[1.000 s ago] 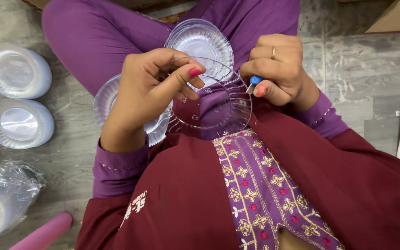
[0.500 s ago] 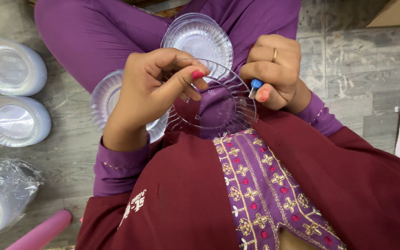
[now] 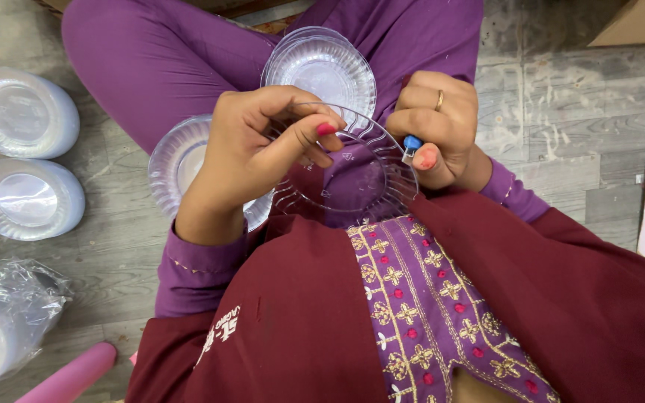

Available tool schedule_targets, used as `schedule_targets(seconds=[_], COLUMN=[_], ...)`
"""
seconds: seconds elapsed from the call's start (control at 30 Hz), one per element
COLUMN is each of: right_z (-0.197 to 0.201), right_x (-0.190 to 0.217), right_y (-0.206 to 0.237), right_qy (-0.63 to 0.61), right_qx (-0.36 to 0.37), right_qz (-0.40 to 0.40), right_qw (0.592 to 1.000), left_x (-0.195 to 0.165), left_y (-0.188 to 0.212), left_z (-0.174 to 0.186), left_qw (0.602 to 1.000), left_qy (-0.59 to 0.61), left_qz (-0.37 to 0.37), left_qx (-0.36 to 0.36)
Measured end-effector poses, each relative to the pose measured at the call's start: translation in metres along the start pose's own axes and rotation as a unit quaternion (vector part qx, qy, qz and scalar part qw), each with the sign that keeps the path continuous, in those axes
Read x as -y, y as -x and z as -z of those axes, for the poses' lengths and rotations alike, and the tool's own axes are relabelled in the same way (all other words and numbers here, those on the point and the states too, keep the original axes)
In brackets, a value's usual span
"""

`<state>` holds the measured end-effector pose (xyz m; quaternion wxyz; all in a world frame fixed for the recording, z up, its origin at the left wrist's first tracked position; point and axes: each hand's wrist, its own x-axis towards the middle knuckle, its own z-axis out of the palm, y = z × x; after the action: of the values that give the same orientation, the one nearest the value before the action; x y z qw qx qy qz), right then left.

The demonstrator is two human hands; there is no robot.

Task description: The person sits on the floor and uses a small blue-handled knife to trim the edges of clear plastic plates. They hold each plate with one hand and carefully cut around the rim with the other, then place the trimmed plate aside.

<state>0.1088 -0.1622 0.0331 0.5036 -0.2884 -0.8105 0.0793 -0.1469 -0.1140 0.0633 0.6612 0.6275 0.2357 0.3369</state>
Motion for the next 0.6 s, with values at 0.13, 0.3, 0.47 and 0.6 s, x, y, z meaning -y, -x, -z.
schedule_targets(seconds=[0.13,0.3,0.47,0.6], right_z=[-0.001,0.003,0.009,0.007], right_x=[0.002,0.002,0.002,0.000], right_y=[-0.001,-0.004,-0.008,-0.011], right_qy=[0.026,-0.010,-0.062,-0.067], right_qx=[0.010,0.011,0.033,0.022], right_qz=[-0.048,-0.070,-0.022,0.003], right_qw=[0.998,0.997,0.997,0.998], left_x=[-0.004,-0.007,-0.007,-0.007], left_y=[-0.003,-0.005,-0.004,-0.004], left_z=[-0.003,-0.009,-0.009,-0.008], left_qw=[0.998,0.996,0.998,0.998], left_qy=[-0.044,-0.077,-0.046,-0.058], left_qz=[-0.025,-0.021,-0.017,-0.017], left_qx=[0.045,0.039,0.032,0.033])
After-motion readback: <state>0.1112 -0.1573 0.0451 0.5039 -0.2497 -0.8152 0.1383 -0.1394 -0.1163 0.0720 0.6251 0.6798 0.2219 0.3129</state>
